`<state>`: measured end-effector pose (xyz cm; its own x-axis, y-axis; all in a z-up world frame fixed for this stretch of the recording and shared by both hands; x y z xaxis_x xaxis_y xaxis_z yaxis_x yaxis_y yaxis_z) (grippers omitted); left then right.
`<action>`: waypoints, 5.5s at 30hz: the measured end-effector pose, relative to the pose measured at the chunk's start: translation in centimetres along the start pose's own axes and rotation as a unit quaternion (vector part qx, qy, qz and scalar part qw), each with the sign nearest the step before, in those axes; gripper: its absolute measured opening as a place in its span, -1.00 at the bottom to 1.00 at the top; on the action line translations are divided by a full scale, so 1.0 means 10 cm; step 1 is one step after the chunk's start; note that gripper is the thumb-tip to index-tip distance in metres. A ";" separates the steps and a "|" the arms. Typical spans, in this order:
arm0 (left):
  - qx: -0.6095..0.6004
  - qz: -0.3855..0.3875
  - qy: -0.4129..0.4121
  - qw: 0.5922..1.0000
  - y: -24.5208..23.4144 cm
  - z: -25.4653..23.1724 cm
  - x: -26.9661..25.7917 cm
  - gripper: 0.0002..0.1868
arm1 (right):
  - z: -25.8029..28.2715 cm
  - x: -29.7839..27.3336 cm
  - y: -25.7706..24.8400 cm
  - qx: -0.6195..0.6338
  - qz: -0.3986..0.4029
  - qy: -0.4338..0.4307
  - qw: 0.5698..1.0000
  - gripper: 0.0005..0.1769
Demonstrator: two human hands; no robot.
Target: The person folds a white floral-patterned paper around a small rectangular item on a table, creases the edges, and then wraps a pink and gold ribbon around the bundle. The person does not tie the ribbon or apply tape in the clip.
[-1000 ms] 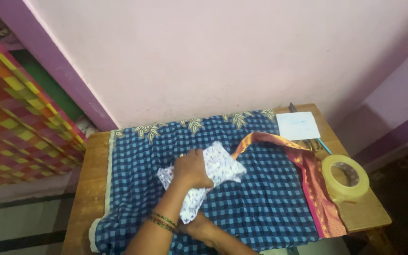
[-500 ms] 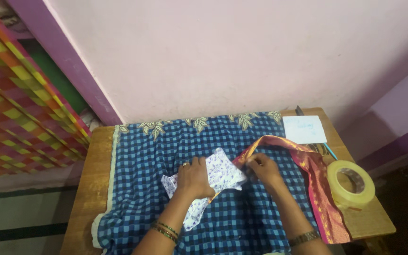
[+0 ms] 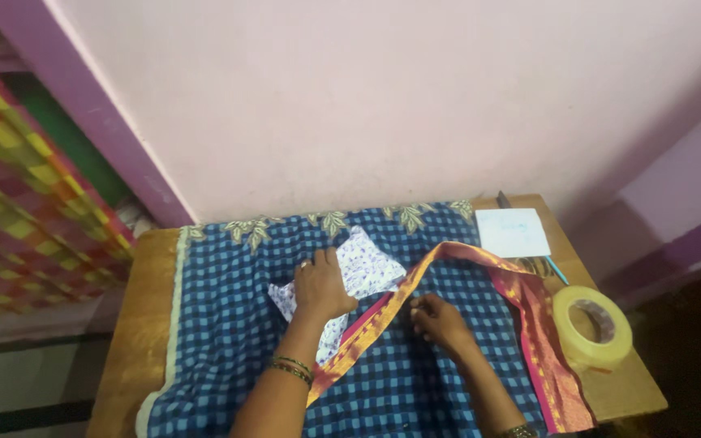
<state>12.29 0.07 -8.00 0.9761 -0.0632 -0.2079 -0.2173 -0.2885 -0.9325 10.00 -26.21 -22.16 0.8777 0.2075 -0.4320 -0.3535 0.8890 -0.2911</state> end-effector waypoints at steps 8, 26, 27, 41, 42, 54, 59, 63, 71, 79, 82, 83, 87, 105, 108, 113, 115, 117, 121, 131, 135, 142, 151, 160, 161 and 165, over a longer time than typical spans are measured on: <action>-0.007 0.053 -0.018 0.998 0.12 0.05 0.11 0.01 | 0.09 -0.12 -0.11 0.024 -0.011 0.007 1.000 -0.73; 0.005 0.088 -0.029 0.996 0.15 0.01 0.15 0.00 | 0.20 -1.11 -1.62 -0.261 -0.421 -0.096 0.863 -0.76; 0.006 0.088 -0.028 0.996 0.16 0.02 0.14 -0.01 | 0.11 -1.17 -1.71 -0.271 -0.421 -0.078 0.862 -0.77; 0.029 0.096 -0.033 0.994 0.19 0.01 0.18 0.11 | -0.63 -1.48 -2.34 -0.469 -0.337 0.214 0.788 -0.62; 0.026 0.095 -0.033 0.995 0.20 0.00 0.17 0.11 | -0.66 -1.48 -2.33 -0.468 -0.331 0.213 0.791 -0.61; 0.024 0.081 -0.040 0.996 0.14 0.00 0.16 0.10 | -0.53 -1.24 -2.51 -0.482 -0.248 0.243 0.805 -0.35; 0.025 0.079 -0.036 0.996 0.20 0.02 0.19 0.11 | -0.31 -0.93 -2.44 -0.392 -0.297 0.120 0.862 -0.49; 0.017 0.066 -0.031 0.997 0.21 0.03 0.20 0.09 | 0.16 -0.59 -2.28 -0.392 -0.335 -0.034 0.856 -0.63; 0.012 0.033 -0.012 0.999 0.21 0.04 0.21 0.04 | 0.29 -0.47 -1.98 -0.470 -0.290 0.081 0.830 -0.83; 0.010 0.032 -0.013 0.999 0.25 0.07 0.23 0.01 | 0.89 -0.43 -1.47 -0.023 -0.165 -0.200 0.966 -0.84; 0.004 0.017 -0.002 1.000 0.24 0.06 0.23 0.02 | 1.29 -0.48 -1.26 0.213 -0.039 -0.292 0.932 -0.86; 0.000 0.009 0.003 1.000 0.23 0.05 0.23 0.02 | 1.44 -0.53 -1.23 0.286 0.002 -0.316 0.905 -0.84; -0.004 0.006 0.003 1.000 0.23 0.05 0.21 0.03 | 2.01 -0.99 -1.44 0.318 -0.025 -0.425 0.847 -0.78; -0.008 0.021 -0.011 1.000 0.21 0.07 0.18 0.01 | 0.68 0.08 -1.47 -0.217 -0.133 -0.032 0.966 -0.64; -0.013 0.029 -0.011 0.999 0.21 0.07 0.22 0.00 | 0.81 -0.08 -1.47 -0.401 -0.217 -0.196 0.868 -0.41; -0.029 0.026 -0.008 0.999 0.22 0.08 0.21 0.00 | 0.91 -0.16 -1.28 -0.301 -0.265 -0.302 0.865 -0.63; -0.024 0.033 -0.009 0.999 0.23 0.07 0.20 0.01 | 0.76 0.14 -1.10 -0.253 -0.166 -0.217 0.928 -0.77; -0.020 0.036 -0.009 0.999 0.23 0.07 0.20 0.02 | 0.46 0.40 -0.94 -0.120 -0.099 -0.111 0.982 -0.79; -0.021 0.030 -0.005 0.999 0.20 0.06 0.18 0.00 | -0.01 0.73 -0.53 0.155 -0.063 -0.016 0.986 -0.71; -0.029 0.036 -0.010 0.999 0.17 0.06 0.14 -0.03 | 1.43 0.33 -0.65 0.128 0.039 -0.099 0.986 -0.67; -0.019 0.050 -0.018 0.998 0.16 0.05 0.16 0.02 | 2.69 -0.25 -0.35 0.150 0.141 -0.169 0.964 -0.42; -0.049 -0.022 0.026 0.998 0.04 0.01 0.06 0.06 | 4.13 -1.49 -0.22 0.288 0.336 -0.506 0.740 -0.41; -0.035 0.054 0.018 0.998 0.42 0.07 0.28 0.15 | 2.13 -0.33 -0.28 -0.197 0.217 -0.117 0.949 -0.58; -0.058 0.065 0.025 0.996 0.55 0.10 0.34 0.18 | 1.53 0.16 -0.55 -0.334 -0.004 -0.154 0.930 -0.60; -0.067 0.069 0.017 0.995 0.54 0.12 0.33 0.25 | 1.62 0.09 -0.58 -0.352 -0.053 -0.191 0.915 -0.58; -0.064 0.103 -0.001 0.993 0.53 0.11 0.30 0.34 | 1.67 -0.11 -0.49 -0.208 -0.072 -0.225 0.949 -0.63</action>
<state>14.02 -0.61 -13.90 0.9110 -0.1323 -0.3905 -0.4101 -0.3880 -0.8254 16.15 -24.00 -6.00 0.9425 0.3336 0.0190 -0.2352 0.7028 -0.6713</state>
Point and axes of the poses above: each hand's wrist, its own x-axis towards the middle knuckle, its own y-axis out of the palm, z = x × y, the point moved 10 cm from there along x, towards the middle knuckle, and after that the axes turned 11 degrees about z, right-handed, at the moved point
